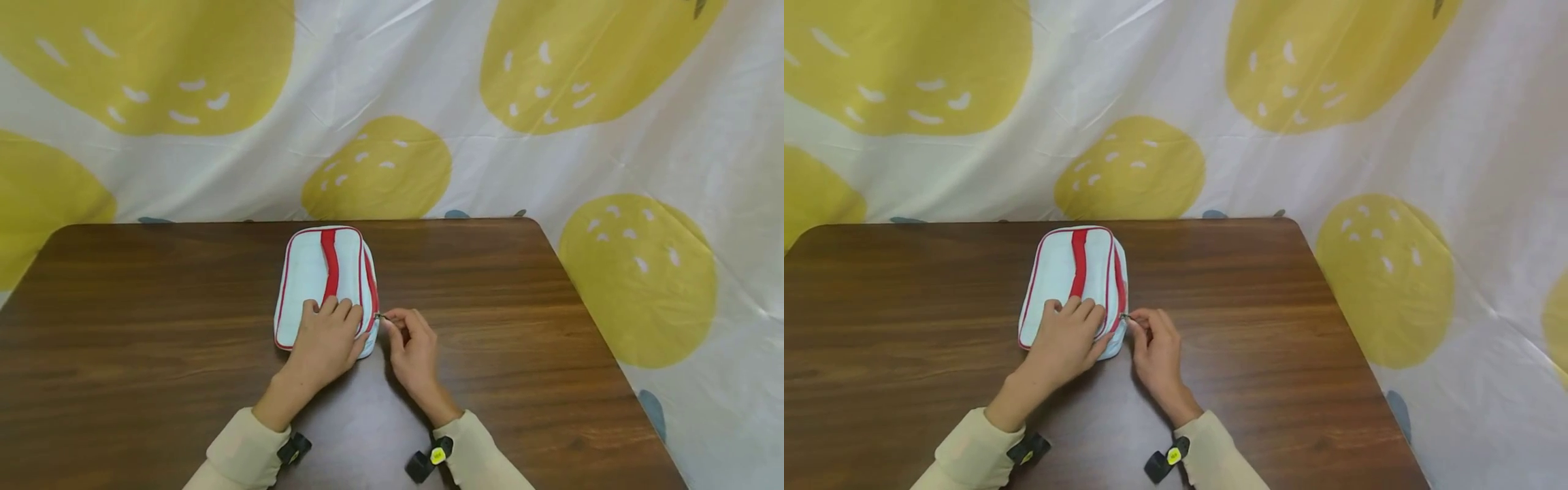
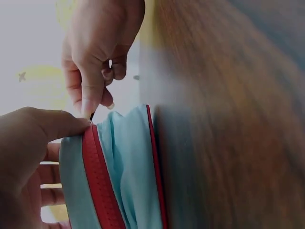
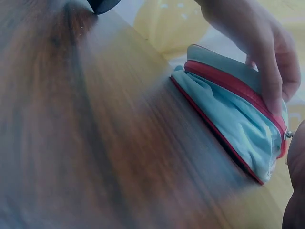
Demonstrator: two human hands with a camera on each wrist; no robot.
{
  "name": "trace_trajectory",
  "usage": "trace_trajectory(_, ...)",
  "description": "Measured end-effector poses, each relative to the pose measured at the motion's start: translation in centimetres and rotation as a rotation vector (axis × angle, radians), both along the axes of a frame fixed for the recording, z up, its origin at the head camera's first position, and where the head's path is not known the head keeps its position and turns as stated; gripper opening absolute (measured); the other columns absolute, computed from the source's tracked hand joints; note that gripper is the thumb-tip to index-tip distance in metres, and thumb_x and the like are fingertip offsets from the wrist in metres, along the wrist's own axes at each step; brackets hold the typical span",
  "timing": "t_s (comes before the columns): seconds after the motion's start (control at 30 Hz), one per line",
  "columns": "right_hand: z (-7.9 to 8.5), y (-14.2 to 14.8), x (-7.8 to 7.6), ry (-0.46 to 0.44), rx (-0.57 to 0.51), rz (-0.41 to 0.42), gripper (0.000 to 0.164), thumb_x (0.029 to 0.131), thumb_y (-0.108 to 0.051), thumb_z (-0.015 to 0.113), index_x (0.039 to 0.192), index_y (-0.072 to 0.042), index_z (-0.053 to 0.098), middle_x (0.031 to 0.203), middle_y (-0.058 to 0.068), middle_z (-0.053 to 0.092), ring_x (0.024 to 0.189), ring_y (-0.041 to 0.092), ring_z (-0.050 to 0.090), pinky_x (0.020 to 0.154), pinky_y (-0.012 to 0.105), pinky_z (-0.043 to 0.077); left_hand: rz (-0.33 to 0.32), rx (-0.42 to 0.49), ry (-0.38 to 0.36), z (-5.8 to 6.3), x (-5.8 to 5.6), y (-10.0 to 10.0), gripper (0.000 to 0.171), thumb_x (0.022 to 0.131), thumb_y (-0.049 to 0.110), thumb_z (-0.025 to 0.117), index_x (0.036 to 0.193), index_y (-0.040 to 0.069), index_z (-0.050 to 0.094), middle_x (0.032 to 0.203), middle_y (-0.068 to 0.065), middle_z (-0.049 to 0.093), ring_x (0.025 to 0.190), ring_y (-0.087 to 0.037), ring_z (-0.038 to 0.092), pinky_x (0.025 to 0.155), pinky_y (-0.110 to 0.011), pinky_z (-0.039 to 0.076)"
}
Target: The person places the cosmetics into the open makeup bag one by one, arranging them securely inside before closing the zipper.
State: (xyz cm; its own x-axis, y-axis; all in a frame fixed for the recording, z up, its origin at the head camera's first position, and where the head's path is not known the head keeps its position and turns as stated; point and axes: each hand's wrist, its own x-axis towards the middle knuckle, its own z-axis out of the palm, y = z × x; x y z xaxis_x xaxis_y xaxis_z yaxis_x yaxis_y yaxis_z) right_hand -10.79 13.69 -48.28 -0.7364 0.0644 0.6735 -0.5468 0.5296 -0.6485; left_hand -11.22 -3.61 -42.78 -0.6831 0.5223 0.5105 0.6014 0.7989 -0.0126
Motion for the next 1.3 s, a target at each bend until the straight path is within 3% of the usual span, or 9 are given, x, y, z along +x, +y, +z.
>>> trace_trajectory(0.33,-0.1,-0.4,-0.2,0.004,0.059,0.027,0.011,0.084,0.000,0.070,0.091,-0.007,0.064,0.070,-0.002,0.051,0.060,0.009,0.047,0.051,0.019,0.038,0.018,0.020,-0.041,0.2,0.1,-0.9,0.021,0.078,0.025,0.067,0.082,0.006,0.059,0.076,-0.009,0.054,0.079,-0.029,0.051,0.062,-0.053,0.034)
trace_trajectory(0.67,0.0,-0.3,-0.3,-0.020,0.036,-0.001,0.010,0.085,0.002,0.068,0.091,-0.005,0.064,0.074,0.001,0.054,0.062,0.010,0.049,0.053,0.020,0.041,-0.084,-0.009,-0.021,0.6,-0.2,-1.5,0.012,0.075,0.019,0.064,0.075,0.009,0.058,0.071,-0.005,0.053,0.074,-0.026,0.050,0.064,-0.052,0.035)
trace_trajectory(0.87,0.3,0.0,-0.5,-0.040,0.017,-0.016,0.009,0.085,0.002,0.068,0.091,-0.004,0.064,0.075,0.002,0.055,0.062,0.011,0.051,0.053,0.020,0.041,-0.121,-0.026,-0.048,1.0,-0.2,-1.8,0.014,0.075,0.021,0.066,0.075,0.010,0.057,0.074,-0.004,0.054,0.077,-0.025,0.052,0.065,-0.052,0.036)
trace_trajectory(1.3,0.0,1.1,-1.4,-0.015,0.008,-0.120,0.009,0.083,0.001,0.070,0.089,-0.003,0.065,0.073,0.004,0.054,0.061,0.013,0.051,0.053,0.022,0.040,-0.252,0.023,-0.027,1.1,-1.0,-3.0,0.014,0.071,0.019,0.067,0.073,0.015,0.053,0.073,0.002,0.049,0.079,-0.021,0.051,0.068,-0.051,0.038)
